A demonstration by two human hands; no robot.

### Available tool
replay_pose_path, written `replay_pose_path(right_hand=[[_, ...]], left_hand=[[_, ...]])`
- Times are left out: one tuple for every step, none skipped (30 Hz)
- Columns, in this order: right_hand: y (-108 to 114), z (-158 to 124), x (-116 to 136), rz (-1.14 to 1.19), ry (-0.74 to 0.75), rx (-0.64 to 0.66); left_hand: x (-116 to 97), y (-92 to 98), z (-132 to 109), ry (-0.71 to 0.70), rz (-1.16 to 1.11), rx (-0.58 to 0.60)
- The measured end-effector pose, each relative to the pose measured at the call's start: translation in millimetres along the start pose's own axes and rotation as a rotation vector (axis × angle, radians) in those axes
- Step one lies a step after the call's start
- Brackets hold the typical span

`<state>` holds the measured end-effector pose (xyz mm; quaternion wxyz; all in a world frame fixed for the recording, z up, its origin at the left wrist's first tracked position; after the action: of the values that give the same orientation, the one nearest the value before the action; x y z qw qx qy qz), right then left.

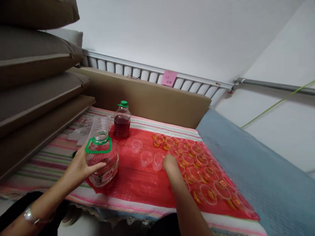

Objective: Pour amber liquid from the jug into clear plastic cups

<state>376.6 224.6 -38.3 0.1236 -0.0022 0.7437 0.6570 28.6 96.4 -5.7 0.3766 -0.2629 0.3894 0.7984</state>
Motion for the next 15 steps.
replay_pose_path(right_hand=[[-0.8,-10.9,-0.2,0.005,0.023,0.013],[-2.5,-21.9,1.0,0.009,0.047,0.031],[-4.7,-32.4,3.6,0.011,0.069,0.050],[-7.1,-41.7,7.3,0.013,0.088,0.059],[-9.7,-49.5,11.9,0.014,0.104,0.067],[-12.2,-55.6,16.8,0.014,0.119,0.074],[-14.4,-60.2,21.5,0.015,0.132,0.082],[-16.2,-63.4,25.4,0.015,0.145,0.089],[-17.3,-65.5,28.1,0.015,0.157,0.094],[-17.5,-67.1,29.2,0.015,0.168,0.098],[-16.7,-68.4,28.7,0.013,0.177,0.102],[-14.5,-69.9,26.9,0.009,0.184,0.104],[-10.6,-72.0,24.4,0.001,0.186,0.108],[-4.3,-75.0,21.9,-0.006,0.185,0.095],[5.0,-79.1,20.4,-0.003,0.186,0.050]], left_hand=[[0.7,-0.4,-0.1,-0.004,0.003,-0.003],[1.4,-0.7,-0.2,-0.007,0.001,-0.009],[1.8,-1.0,-0.3,-0.007,-0.004,-0.013],[2.0,-1.2,-0.5,-0.005,-0.012,-0.014],[2.1,-1.2,-0.9,-0.004,-0.023,-0.016],[2.1,-0.9,-1.6,-0.002,-0.034,-0.022],[2.4,-0.5,-3.0,0.001,-0.050,-0.026],[3.0,0.3,-4.9,0.006,-0.073,-0.033],[4.3,1.3,-7.7,0.017,-0.106,-0.043],[6.5,2.4,-11.2,0.041,-0.153,-0.056],[9.5,3.6,-15.4,0.083,-0.221,-0.071],[13.3,4.5,-20.1,0.138,-0.300,-0.088],[17.3,5.0,-25.3,0.196,-0.377,-0.106],[21.2,5.0,-30.6,0.249,-0.443,-0.122],[24.8,4.5,-35.8,0.293,-0.498,-0.136]])
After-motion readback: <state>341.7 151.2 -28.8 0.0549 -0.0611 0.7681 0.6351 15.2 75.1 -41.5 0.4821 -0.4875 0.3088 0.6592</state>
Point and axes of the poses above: each hand's wrist, its own z-axis towards the middle knuckle, its own y-axis out of the back of the hand, x = y × z, the point moved 2 cm from there along z, towards the middle knuckle, and after that the axes turned 14 degrees about -z, right-handed, at the moved point
